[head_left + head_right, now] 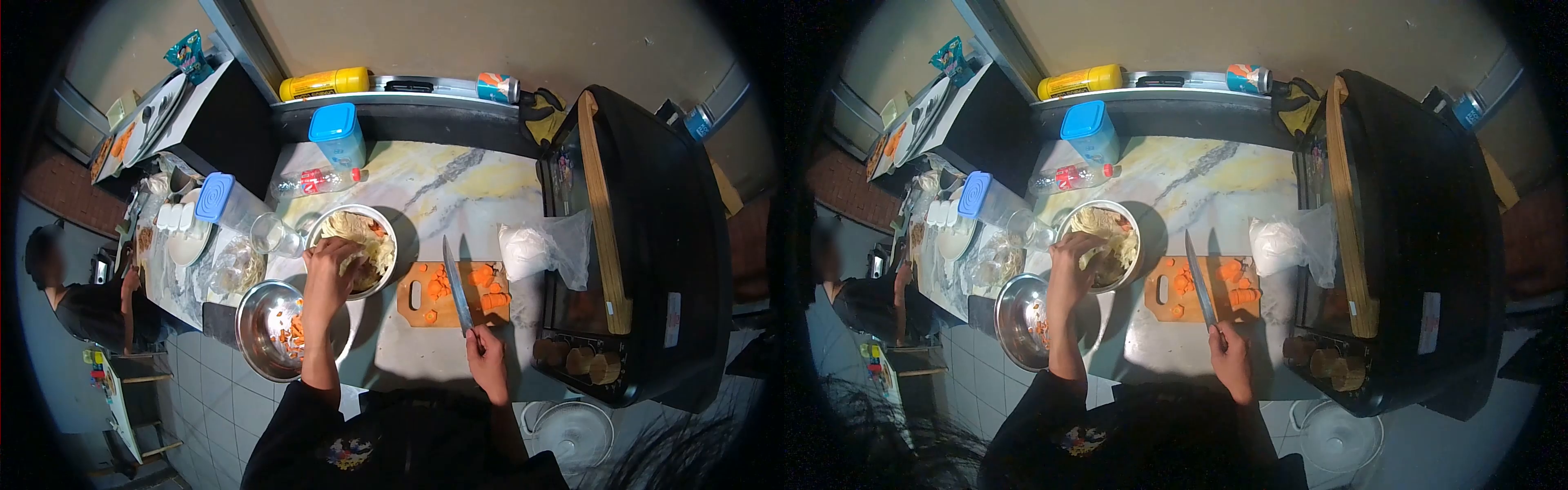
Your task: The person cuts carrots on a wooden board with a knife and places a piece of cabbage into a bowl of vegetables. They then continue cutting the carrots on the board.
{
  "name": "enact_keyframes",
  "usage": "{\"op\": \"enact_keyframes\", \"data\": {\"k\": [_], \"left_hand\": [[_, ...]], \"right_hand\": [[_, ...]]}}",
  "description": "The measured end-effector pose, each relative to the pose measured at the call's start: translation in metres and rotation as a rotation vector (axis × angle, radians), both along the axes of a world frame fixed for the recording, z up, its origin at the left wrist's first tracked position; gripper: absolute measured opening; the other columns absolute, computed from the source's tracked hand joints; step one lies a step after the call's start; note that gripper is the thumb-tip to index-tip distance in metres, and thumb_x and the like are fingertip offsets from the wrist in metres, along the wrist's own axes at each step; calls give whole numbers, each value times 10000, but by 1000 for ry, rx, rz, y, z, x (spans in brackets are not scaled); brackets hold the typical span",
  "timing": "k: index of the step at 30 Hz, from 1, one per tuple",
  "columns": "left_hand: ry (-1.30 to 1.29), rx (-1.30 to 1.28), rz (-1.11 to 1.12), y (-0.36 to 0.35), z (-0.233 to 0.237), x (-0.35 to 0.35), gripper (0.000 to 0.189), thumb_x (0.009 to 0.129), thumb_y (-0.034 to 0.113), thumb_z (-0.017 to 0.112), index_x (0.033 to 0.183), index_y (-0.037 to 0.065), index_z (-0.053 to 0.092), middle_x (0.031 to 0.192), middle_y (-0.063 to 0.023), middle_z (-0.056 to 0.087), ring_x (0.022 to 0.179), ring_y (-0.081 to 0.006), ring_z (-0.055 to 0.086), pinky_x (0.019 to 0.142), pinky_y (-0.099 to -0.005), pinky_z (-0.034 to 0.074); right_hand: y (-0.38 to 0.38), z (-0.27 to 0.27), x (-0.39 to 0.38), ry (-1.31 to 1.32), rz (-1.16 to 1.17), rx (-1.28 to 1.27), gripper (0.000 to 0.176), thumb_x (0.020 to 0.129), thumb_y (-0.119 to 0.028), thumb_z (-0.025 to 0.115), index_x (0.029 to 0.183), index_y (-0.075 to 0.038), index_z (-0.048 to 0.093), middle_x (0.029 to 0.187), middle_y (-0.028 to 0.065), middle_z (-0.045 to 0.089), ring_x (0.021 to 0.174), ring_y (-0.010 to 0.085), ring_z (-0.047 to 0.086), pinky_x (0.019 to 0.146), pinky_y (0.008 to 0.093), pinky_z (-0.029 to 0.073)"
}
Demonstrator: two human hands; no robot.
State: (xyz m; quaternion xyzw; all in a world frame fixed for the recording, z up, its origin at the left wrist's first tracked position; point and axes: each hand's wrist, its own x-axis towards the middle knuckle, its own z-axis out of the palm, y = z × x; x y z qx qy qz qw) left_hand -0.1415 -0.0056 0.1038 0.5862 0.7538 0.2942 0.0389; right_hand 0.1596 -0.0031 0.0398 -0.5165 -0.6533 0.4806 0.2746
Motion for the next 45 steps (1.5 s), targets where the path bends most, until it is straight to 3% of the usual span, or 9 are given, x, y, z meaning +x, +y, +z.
{"op": "enact_keyframes", "data": {"k": [6,8,18,24,28,30,35,39,45], "left_hand": [[-6,-37,-53,4,14,8,197,771,96,702,967,73,709,961,-76,677,971,-253,579,833,-401,339],[5,-44,-94,10,11,14,205,770,100,699,973,78,710,962,-78,679,977,-255,579,835,-409,340],[88,-123,-98,24,-10,9,353,746,158,737,1094,129,696,1054,-56,681,1030,-263,570,850,-457,354],[77,-176,-86,29,-10,19,330,732,97,735,1061,110,709,1069,-66,672,1052,-278,564,921,-507,349],[89,-90,-110,26,-8,14,267,733,75,721,998,103,714,977,-55,675,990,-259,568,833,-458,334],[-13,-59,-70,24,-1,10,283,727,38,720,1008,67,710,992,-88,689,977,-296,602,943,-470,375],[-298,179,71,15,0,-6,208,833,95,701,1031,31,715,978,-172,697,914,-280,646,856,-370,482],[-465,211,153,11,0,-17,251,883,115,681,1097,-15,679,990,-126,705,960,-161,624,864,-315,476],[-767,323,130,8,-5,-21,278,919,91,641,1165,-40,634,1036,-106,690,950,-133,624,850,-269,482]], "right_hand": [[-1,-6,1,17,9,19,194,950,-108,564,795,2,528,572,4,350,535,58,301,463,281,259],[0,-4,1,-42,14,-22,208,944,-177,571,828,-7,547,574,145,424,482,207,391,480,354,332],[-1,-1,5,-27,-12,1,195,943,-163,564,832,-4,549,580,155,432,478,214,411,481,362,338],[0,1,5,-45,11,16,184,942,-164,567,851,-5,551,590,161,442,478,214,424,481,361,339],[0,6,7,-33,-5,5,174,943,-163,565,866,-8,559,587,157,432,481,211,409,479,357,338],[-1,5,8,-21,-15,17,172,943,-163,565,868,-9,561,585,154,427,482,205,404,478,355,337],[-2,2,9,-9,-25,23,160,937,-152,573,859,-12,565,565,133,415,477,177,395,476,351,338],[-1,3,7,-33,-15,19,156,934,-148,577,851,-16,568,554,126,416,469,179,394,472,352,333],[-2,-1,5,-26,5,18,158,933,-150,579,853,-15,567,552,130,417,465,184,398,469,349,331]]}}
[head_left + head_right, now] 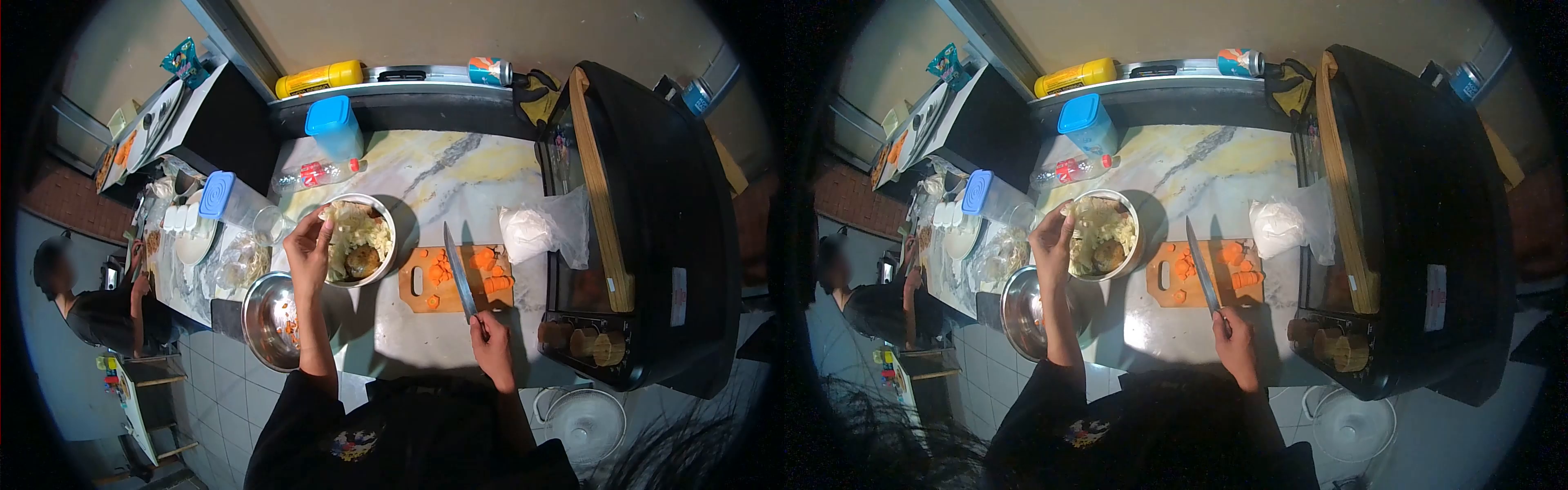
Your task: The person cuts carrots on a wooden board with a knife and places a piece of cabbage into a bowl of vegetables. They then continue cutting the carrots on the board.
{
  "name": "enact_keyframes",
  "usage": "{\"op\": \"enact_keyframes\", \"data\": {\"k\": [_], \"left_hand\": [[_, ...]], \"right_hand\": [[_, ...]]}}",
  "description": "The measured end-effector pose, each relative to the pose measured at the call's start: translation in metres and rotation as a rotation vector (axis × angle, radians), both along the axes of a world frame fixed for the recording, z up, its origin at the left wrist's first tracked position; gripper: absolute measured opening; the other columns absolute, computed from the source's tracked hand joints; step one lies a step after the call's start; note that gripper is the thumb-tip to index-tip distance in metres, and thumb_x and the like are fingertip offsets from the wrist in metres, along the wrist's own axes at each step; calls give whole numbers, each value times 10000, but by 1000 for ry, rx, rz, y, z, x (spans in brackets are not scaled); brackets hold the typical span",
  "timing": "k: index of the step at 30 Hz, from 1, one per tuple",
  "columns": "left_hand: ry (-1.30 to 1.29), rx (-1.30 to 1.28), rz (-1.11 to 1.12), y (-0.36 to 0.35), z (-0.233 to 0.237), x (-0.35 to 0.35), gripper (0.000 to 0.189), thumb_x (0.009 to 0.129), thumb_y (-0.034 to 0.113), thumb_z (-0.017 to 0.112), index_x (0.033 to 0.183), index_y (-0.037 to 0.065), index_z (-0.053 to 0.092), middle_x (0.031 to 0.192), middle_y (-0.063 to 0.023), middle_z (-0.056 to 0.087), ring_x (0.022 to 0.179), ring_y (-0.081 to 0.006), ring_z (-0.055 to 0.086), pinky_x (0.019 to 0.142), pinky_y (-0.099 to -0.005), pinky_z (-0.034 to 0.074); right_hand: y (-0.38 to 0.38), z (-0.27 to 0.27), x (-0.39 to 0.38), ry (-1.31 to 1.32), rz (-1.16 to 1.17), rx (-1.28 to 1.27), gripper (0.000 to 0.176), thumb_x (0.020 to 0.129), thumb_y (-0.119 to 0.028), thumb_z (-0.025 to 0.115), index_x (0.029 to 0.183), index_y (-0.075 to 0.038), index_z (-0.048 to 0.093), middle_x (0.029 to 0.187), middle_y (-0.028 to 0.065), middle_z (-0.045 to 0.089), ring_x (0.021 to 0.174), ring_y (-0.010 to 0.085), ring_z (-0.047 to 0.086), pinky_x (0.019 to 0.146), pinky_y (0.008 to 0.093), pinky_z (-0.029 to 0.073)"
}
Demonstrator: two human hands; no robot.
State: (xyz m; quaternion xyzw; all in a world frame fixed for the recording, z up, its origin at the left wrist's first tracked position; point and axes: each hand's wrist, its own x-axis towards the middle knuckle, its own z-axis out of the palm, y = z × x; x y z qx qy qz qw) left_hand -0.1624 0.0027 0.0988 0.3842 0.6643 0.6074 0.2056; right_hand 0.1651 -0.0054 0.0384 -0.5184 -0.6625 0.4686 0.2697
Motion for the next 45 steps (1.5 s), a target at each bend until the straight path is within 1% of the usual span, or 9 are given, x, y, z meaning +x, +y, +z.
{"op": "enact_keyframes", "data": {"k": [18,21,27,28,29,32,34,37,45], "left_hand": [[-968,242,-214,-7,-7,11,197,977,94,526,1135,-15,571,1109,-89,627,951,-139,602,869,-318,534],[-999,200,-287,-8,-5,33,203,979,94,520,1143,-18,565,1151,-104,609,989,-149,585,857,-311,528],[-1009,12,-482,-4,-29,95,307,969,130,547,1254,16,561,1152,-68,630,972,-134,612,819,-293,532],[-1018,-15,-481,-3,-36,106,300,971,132,547,1246,13,564,1157,-70,629,973,-135,611,817,-286,529],[-1024,-44,-479,-2,-43,116,293,973,135,547,1238,11,567,1162,-73,627,973,-137,610,814,-280,526],[-864,-193,-395,3,-58,138,282,971,111,558,1226,-8,566,1058,-60,632,912,-118,606,800,-262,535],[-675,-232,-420,2,-68,146,286,971,113,559,1228,-12,564,1044,-59,632,898,-117,609,793,-257,532],[-359,-304,-425,1,-72,154,277,963,86,557,1213,-31,571,996,-79,638,857,-128,623,760,-258,517],[294,-234,-438,3,-62,168,307,858,-43,567,1161,-3,605,942,-236,610,793,-398,620,704,-387,498]], "right_hand": [[-4,-15,12,8,-60,-59,207,947,-170,564,838,5,543,579,151,413,505,198,400,503,356,349],[-6,-19,13,43,-77,-18,200,963,-144,546,817,-9,525,555,23,397,498,79,365,465,289,295],[-20,-34,18,-104,-81,151,135,921,-132,564,840,-39,510,599,160,474,539,354,504,511,432,371],[-23,-32,21,-211,-9,-94,119,955,-199,503,953,-80,495,768,171,584,789,418,567,794,448,385],[-25,-30,22,-213,-11,-94,119,955,-199,503,953,-80,495,768,171,584,789,418,567,794,448,385],[-29,-32,18,-220,-21,-96,132,954,-212,507,982,-84,489,810,204,591,794,456,553,767,492,403],[-28,-39,16,-218,-93,49,119,926,-154,570,891,-56,514,660,178,551,616,402,553,580,466,411],[-24,-30,17,-243,-31,-133,166,955,-235,508,1038,-93,486,886,278,583,793,535,513,728,595,401],[-21,-28,14,-279,-10,-99,181,957,-229,501,1055,-78,488,909,259,597,838,510,532,764,568,408]]}}
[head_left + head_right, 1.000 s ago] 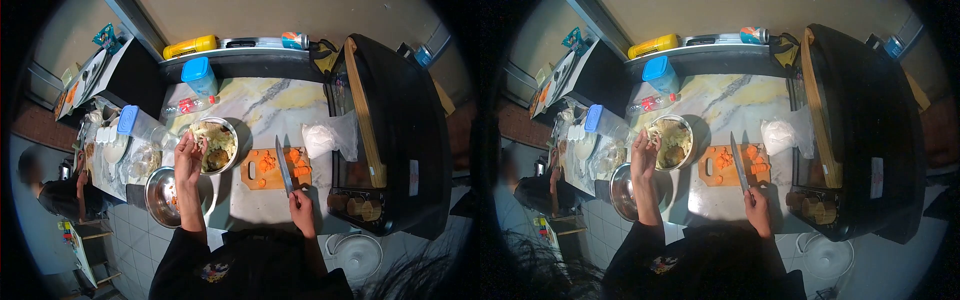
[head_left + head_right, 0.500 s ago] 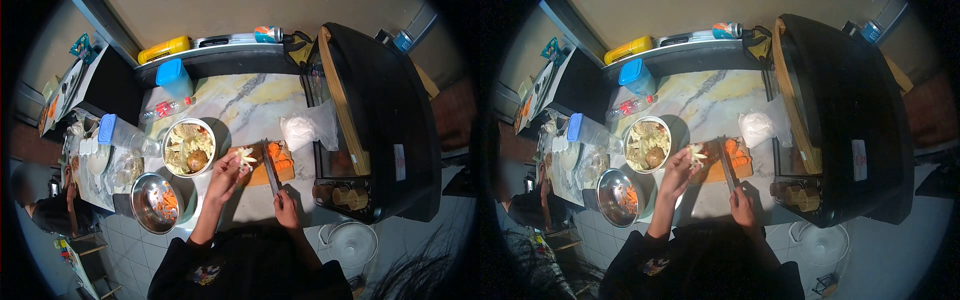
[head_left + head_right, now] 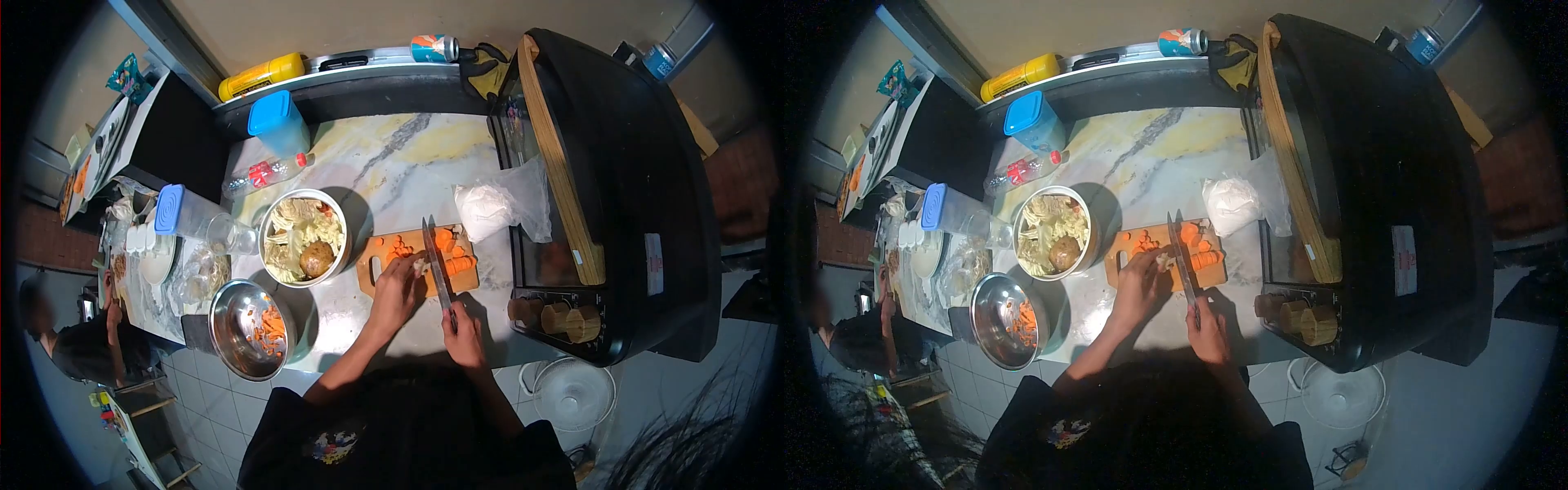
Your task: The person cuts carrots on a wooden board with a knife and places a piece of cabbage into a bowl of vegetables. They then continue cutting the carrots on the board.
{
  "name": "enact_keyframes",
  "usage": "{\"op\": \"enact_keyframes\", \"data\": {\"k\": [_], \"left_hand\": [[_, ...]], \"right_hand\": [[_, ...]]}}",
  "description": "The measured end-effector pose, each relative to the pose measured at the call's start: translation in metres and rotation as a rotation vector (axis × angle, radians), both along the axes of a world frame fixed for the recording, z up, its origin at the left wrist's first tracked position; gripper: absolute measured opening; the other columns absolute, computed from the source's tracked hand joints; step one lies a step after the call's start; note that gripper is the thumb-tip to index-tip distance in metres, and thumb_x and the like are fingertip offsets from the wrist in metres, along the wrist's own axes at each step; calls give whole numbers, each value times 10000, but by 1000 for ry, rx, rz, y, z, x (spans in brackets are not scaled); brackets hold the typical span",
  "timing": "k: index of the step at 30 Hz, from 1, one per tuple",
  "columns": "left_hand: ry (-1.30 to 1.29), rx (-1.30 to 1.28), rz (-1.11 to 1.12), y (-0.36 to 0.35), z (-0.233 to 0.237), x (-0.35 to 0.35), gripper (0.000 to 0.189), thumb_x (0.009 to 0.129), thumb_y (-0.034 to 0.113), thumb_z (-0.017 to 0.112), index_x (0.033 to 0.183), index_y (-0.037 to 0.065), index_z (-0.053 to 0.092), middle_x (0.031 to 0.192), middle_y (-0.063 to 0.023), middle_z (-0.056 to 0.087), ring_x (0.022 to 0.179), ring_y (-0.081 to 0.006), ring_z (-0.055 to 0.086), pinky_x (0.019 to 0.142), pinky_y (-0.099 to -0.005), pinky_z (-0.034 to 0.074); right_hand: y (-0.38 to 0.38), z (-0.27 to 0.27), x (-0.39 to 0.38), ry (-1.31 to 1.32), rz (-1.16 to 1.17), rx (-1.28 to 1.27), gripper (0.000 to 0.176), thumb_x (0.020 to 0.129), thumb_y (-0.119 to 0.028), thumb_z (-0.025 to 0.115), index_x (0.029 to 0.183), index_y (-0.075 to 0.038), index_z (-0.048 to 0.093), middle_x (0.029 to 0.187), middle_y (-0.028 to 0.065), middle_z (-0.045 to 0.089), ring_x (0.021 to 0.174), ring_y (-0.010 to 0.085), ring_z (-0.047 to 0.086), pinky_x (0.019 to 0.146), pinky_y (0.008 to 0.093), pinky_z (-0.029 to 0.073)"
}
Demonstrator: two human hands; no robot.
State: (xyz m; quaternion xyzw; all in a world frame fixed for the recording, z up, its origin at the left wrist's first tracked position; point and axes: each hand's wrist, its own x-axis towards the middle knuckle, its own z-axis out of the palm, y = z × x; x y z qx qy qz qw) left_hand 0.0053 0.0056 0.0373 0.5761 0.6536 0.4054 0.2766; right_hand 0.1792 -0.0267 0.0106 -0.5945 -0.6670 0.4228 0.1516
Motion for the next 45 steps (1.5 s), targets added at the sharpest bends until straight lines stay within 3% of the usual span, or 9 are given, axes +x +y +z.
{"op": "enact_keyframes", "data": {"k": [5,10,20,31,35,38,45], "left_hand": [[50,22,60,-4,-9,8,308,837,2,614,1145,-1,607,924,-231,630,789,-406,627,686,-442,508],[208,15,10,-11,-8,9,281,824,38,646,1103,-1,642,949,-207,645,827,-372,640,719,-421,526],[283,93,-27,-18,-19,18,289,842,89,660,1112,-12,658,1150,-224,588,962,-352,629,805,-420,527],[230,82,-52,-20,-19,16,361,767,37,650,1123,-19,625,1079,-230,611,949,-381,598,792,-430,513],[171,-28,-12,-21,-15,18,462,761,68,672,1189,-38,536,1034,-227,607,939,-403,586,798,-444,504],[208,30,-13,-21,-16,20,552,763,99,690,1252,-51,483,1034,-228,594,944,-401,579,803,-445,500],[296,52,-16,-22,-21,22,506,776,93,681,1235,-60,532,1127,-212,582,990,-370,571,824,-423,505]], "right_hand": [[-1,-6,2,58,1,20,197,956,-229,500,1073,-70,486,939,246,608,845,513,534,797,554,410],[0,2,-1,-61,32,-37,212,953,-217,508,1097,-63,480,976,221,630,888,487,552,851,518,403],[1,-5,-4,-4,35,81,245,946,-230,525,1144,-87,501,974,230,633,777,499,532,766,546,423],[10,6,-3,-26,34,113,226,933,-186,541,1116,-57,511,842,228,624,781,446,562,731,502,423],[10,13,-2,-4,38,104,216,932,-188,540,1103,-59,511,870,220,627,777,453,560,735,508,422],[8,13,-4,-46,4,37,218,935,-192,537,1103,-56,511,919,211,630,790,450,565,745,505,426],[10,-5,-7,29,72,112,267,936,-203,537,1171,-81,505,945,220,627,795,471,553,760,514,429]]}}
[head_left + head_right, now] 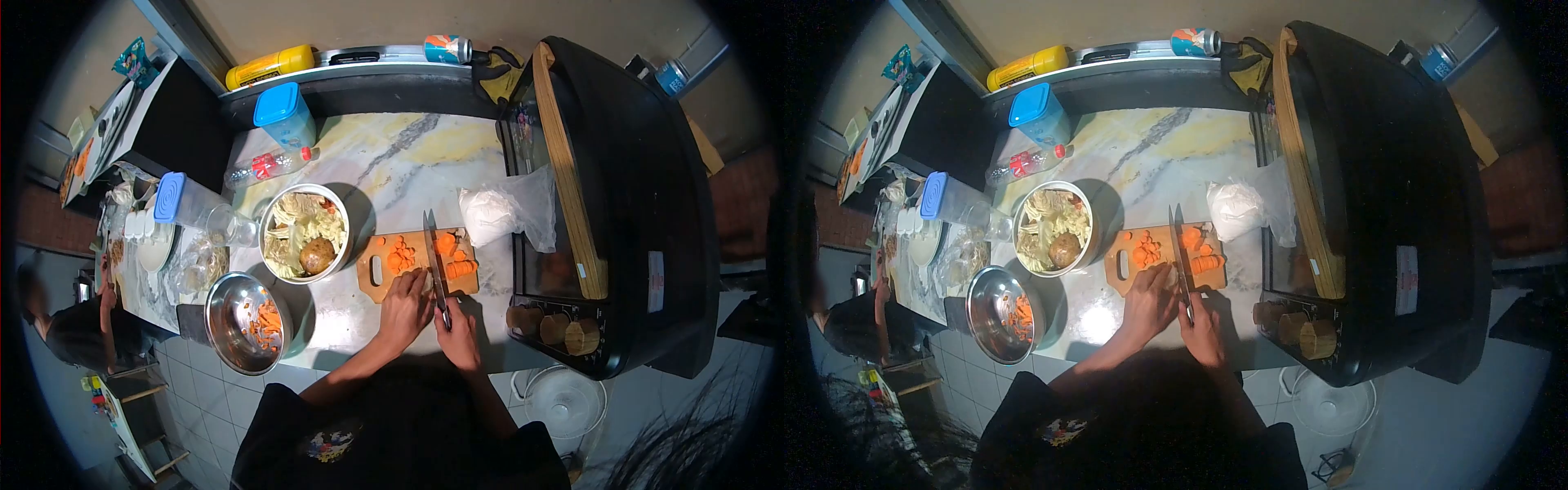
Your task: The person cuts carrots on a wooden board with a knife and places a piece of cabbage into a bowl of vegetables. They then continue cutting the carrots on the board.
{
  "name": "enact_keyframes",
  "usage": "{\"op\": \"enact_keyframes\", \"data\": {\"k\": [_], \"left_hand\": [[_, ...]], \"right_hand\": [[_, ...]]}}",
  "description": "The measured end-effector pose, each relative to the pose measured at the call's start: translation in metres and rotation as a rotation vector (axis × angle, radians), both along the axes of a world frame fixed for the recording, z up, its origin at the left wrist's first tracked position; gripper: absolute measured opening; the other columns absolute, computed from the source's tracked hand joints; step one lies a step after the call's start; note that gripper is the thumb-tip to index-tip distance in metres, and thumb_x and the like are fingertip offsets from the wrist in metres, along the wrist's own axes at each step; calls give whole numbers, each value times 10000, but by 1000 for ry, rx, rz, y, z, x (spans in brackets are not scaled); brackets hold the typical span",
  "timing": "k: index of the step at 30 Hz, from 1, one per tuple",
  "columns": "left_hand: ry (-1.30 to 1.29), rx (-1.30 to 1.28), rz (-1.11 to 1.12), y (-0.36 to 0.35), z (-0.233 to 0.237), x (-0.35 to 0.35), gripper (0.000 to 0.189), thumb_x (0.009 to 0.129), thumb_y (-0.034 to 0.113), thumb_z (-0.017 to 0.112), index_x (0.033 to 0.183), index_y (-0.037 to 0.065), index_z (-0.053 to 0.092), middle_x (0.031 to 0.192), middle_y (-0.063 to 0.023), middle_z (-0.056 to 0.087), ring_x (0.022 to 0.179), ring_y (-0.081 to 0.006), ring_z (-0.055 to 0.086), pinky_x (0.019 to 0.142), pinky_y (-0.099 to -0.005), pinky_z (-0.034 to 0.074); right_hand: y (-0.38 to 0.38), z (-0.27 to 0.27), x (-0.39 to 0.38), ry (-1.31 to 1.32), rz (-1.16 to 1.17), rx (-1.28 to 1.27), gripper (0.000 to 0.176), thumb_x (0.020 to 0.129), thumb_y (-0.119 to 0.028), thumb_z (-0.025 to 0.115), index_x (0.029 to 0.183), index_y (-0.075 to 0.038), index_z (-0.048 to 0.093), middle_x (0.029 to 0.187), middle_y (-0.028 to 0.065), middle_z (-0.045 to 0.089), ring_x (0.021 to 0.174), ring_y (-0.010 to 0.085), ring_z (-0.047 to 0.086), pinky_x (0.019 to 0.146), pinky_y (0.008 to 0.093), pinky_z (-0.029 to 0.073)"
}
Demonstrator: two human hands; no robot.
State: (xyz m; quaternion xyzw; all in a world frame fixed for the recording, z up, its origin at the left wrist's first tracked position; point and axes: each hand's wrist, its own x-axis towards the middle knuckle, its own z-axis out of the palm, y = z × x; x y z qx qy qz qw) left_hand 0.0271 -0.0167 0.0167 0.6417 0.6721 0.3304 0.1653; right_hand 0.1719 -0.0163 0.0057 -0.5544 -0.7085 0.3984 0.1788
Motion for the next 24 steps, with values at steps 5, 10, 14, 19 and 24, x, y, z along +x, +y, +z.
{"op": "enact_keyframes", "data": {"k": [5,10,14,19,24], "left_hand": [[-7,-12,-37,3,-1,-7,460,766,42,655,1212,-40,574,1157,-190,586,1014,-357,575,828,-411,508],[-41,12,-64,2,-2,-9,428,768,-12,634,1194,-33,597,1174,-194,590,1014,-354,593,835,-405,512],[-129,25,-114,0,-6,-9,485,742,-64,623,1223,-28,577,1199,-185,571,1039,-366,581,874,-396,499],[-174,64,-156,9,-13,-15,471,742,-59,627,1211,-32,582,1199,-173,573,1065,-365,569,896,-392,495],[-7,82,-168,7,-3,-16,394,763,-16,648,1155,-35,620,1194,-162,598,1067,-346,587,876,-393,510]], "right_hand": [[5,11,0,-35,-9,-90,311,938,-187,532,1224,-71,493,877,232,626,784,471,557,759,513,425],[2,9,2,-46,34,17,335,945,-170,514,1259,-66,462,895,244,627,778,472,559,751,521,429],[0,4,3,4,52,16,325,954,-168,494,1255,-57,445,942,255,624,804,482,553,770,532,420],[6,18,0,-50,23,7,234,948,-167,496,1149,-54,453,920,267,602,784,525,518,729,558,400],[13,21,2,-119,52,-182,335,968,-192,471,1279,-96,392,1071,260,593,898,530,509,800,572,404]]}}
